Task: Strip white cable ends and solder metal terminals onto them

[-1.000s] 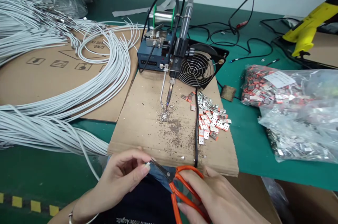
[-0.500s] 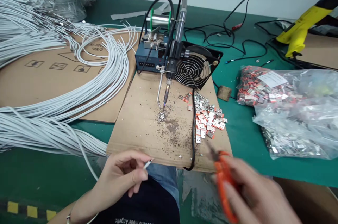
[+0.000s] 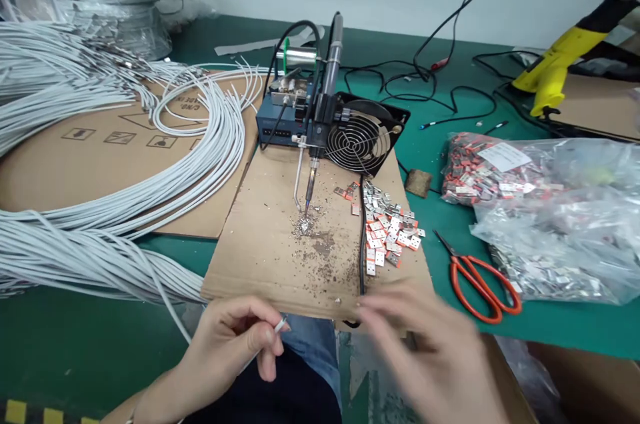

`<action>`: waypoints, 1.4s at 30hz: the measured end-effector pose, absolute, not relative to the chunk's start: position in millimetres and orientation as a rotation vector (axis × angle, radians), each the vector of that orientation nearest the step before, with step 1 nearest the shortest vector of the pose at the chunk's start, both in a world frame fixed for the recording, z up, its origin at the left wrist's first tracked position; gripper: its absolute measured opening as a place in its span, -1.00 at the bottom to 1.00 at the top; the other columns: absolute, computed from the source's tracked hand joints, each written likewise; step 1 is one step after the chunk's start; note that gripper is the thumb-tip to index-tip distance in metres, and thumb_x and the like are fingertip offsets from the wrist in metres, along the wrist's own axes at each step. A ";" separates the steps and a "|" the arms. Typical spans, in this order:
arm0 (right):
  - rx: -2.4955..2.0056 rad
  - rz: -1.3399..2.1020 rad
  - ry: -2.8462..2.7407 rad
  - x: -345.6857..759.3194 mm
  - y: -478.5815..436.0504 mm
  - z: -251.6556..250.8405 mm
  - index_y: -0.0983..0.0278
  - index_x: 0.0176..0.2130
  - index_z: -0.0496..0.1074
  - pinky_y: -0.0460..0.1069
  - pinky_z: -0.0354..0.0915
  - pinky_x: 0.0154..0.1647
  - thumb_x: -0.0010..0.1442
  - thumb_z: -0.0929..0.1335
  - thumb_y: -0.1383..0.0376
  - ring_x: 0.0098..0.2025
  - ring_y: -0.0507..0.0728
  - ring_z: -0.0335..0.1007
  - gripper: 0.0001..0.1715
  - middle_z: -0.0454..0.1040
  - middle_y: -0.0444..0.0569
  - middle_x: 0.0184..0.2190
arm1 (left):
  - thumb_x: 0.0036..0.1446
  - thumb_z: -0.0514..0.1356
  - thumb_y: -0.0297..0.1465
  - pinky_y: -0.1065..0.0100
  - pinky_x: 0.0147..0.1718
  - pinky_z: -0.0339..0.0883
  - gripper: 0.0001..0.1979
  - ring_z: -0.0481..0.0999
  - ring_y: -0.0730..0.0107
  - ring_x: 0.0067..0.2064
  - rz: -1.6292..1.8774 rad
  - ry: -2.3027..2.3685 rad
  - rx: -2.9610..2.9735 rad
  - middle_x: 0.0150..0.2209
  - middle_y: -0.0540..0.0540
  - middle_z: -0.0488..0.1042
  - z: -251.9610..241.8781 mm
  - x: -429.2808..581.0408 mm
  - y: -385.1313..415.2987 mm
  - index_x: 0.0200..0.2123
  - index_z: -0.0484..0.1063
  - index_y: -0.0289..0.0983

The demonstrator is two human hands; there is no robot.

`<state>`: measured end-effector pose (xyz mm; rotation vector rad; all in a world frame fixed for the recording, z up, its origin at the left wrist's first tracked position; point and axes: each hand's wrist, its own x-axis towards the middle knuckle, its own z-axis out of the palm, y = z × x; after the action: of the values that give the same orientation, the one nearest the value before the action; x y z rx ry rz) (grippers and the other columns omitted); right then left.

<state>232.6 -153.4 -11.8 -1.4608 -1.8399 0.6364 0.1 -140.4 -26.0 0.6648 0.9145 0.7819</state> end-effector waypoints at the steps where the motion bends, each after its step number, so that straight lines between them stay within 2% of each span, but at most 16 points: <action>1: -1.349 0.819 -1.941 210.9 -152.1 -7.2 0.15 -0.30 0.49 0.00 0.34 -0.39 0.13 0.38 0.38 -0.38 0.13 0.43 -0.87 0.51 -0.08 -0.41 | -0.11 0.34 -0.19 0.52 -0.67 0.26 -0.70 0.40 0.53 -0.68 0.800 0.950 0.748 -0.66 -0.01 0.44 -25.2 0.4 -141.5 -0.52 0.48 -0.34; 3: -1.231 1.023 -1.958 180.9 -146.7 -1.6 0.20 -0.33 0.50 -0.03 0.33 -0.44 0.17 0.35 0.34 -0.42 0.10 0.41 -0.90 0.49 -0.07 -0.48 | 0.01 0.28 -0.26 0.50 -0.63 0.27 -0.78 0.40 0.51 -0.66 0.825 0.989 0.960 -0.68 -0.01 0.43 -25.0 -1.0 -143.1 -0.50 0.50 -0.32; 6: -1.256 1.086 -1.891 167.4 -138.7 -0.5 0.24 -0.39 0.50 -0.05 0.29 -0.47 0.19 0.33 0.31 -0.45 0.07 0.39 -0.85 0.47 -0.09 -0.52 | 0.11 0.20 -0.37 0.49 -0.57 0.29 -0.84 0.42 0.49 -0.61 0.817 1.016 1.309 -0.64 -0.03 0.45 -27.0 -6.6 -143.6 -0.43 0.54 -0.30; 10: -1.298 1.164 -1.847 171.2 -136.6 -2.2 0.26 -0.46 0.48 -0.08 0.24 -0.50 0.14 0.35 0.32 -0.49 0.04 0.32 -0.84 0.44 -0.11 -0.55 | 0.12 0.20 -0.43 0.51 -0.52 0.28 -0.87 0.44 0.50 -0.57 0.810 1.035 1.479 -0.61 -0.02 0.46 -28.7 -10.4 -143.5 -0.40 0.55 -0.29; 13: -1.267 1.181 -1.751 168.2 -138.3 -6.3 0.28 -0.55 0.38 -0.11 0.16 -0.58 0.14 0.35 0.34 -0.56 -0.01 0.23 -0.76 0.34 -0.16 -0.63 | 0.08 0.22 -0.41 0.54 -0.57 0.26 -0.88 0.40 0.53 -0.61 0.840 1.016 1.263 -0.66 0.01 0.43 -28.8 -5.3 -143.8 -0.48 0.51 -0.30; 17: -1.082 0.920 -1.690 154.5 -141.4 -21.3 0.27 -0.53 0.33 -0.10 0.08 -0.61 0.11 0.33 0.48 -0.58 -0.01 0.15 -0.78 0.23 -0.18 -0.64 | -0.07 0.33 -0.34 0.57 -0.64 0.26 -0.79 0.37 0.57 -0.68 0.830 0.928 0.777 -0.73 0.04 0.40 -30.1 4.7 -143.6 -0.56 0.39 -0.32; 20: -0.940 0.504 -1.726 146.6 -142.7 -31.4 0.26 -0.42 0.39 -0.05 0.09 -0.58 0.02 0.32 0.59 -0.56 0.02 0.15 -0.76 0.27 -0.13 -0.59 | -0.16 0.38 -0.33 0.56 -0.68 0.28 -0.73 0.39 0.54 -0.70 0.818 0.856 0.592 -0.74 0.04 0.43 -31.6 6.6 -142.4 -0.58 0.34 -0.31; 22: -0.897 0.424 -1.778 146.8 -141.5 -31.9 0.27 -0.38 0.41 -0.03 0.11 -0.57 0.00 0.32 0.60 -0.56 0.03 0.15 -0.75 0.31 -0.11 -0.57 | -0.15 0.38 -0.39 0.56 -0.66 0.30 -0.76 0.41 0.53 -0.69 0.820 0.852 0.577 -0.73 0.04 0.44 -31.9 4.0 -141.6 -0.58 0.35 -0.31; 26: -0.991 0.882 -1.818 157.8 -134.5 -19.1 0.26 -0.36 0.40 -0.06 0.23 -0.52 0.06 0.38 0.49 -0.49 0.04 0.29 -0.85 0.40 -0.11 -0.53 | -0.09 0.32 -0.50 0.57 -0.60 0.33 -0.88 0.43 0.58 -0.63 0.851 0.884 0.725 -0.65 0.05 0.46 -31.0 -4.8 -140.9 -0.56 0.43 -0.33; 29: -1.099 1.105 -1.818 165.7 -130.4 -8.5 0.24 -0.40 0.43 -0.09 0.23 -0.50 0.09 0.40 0.43 -0.47 0.02 0.31 -0.91 0.43 -0.13 -0.54 | -0.05 0.30 -0.52 0.58 -0.58 0.32 -0.92 0.44 0.59 -0.60 0.857 0.904 0.876 -0.61 0.05 0.45 -30.6 -8.8 -141.0 -0.55 0.47 -0.32; 35: -1.073 1.157 -1.668 159.5 -134.2 -12.5 0.24 -0.51 0.37 -0.11 0.12 -0.58 0.10 0.38 0.45 -0.56 -0.01 0.21 -0.80 0.36 -0.18 -0.63 | -0.08 0.35 -0.43 0.59 -0.59 0.31 -0.85 0.42 0.60 -0.62 0.853 0.871 0.750 -0.64 0.05 0.45 -29.2 -5.0 -140.8 -0.55 0.44 -0.33; 40: -0.969 0.816 -1.473 133.2 -145.1 -34.8 0.25 -0.45 0.40 -0.06 0.12 -0.54 0.03 0.33 0.58 -0.55 0.00 0.19 -0.76 0.29 -0.17 -0.60 | -0.21 0.41 -0.24 0.60 -0.63 0.30 -0.66 0.42 0.58 -0.67 0.853 0.829 0.563 -0.72 0.02 0.46 -28.4 2.3 -143.0 -0.59 0.35 -0.33; 42: -0.944 0.819 -1.371 127.8 -147.0 -39.4 0.24 -0.44 0.41 -0.04 0.13 -0.51 0.06 0.32 0.57 -0.53 0.02 0.19 -0.76 0.28 -0.16 -0.58 | -0.22 0.41 -0.22 0.60 -0.65 0.29 -0.64 0.42 0.57 -0.68 0.850 0.809 0.539 -0.74 0.02 0.45 -30.1 2.5 -144.3 -0.59 0.34 -0.33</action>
<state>127.8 -147.0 -39.4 -0.9445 -1.3710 0.8192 2.5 -144.3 -30.1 0.5392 0.8093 0.8504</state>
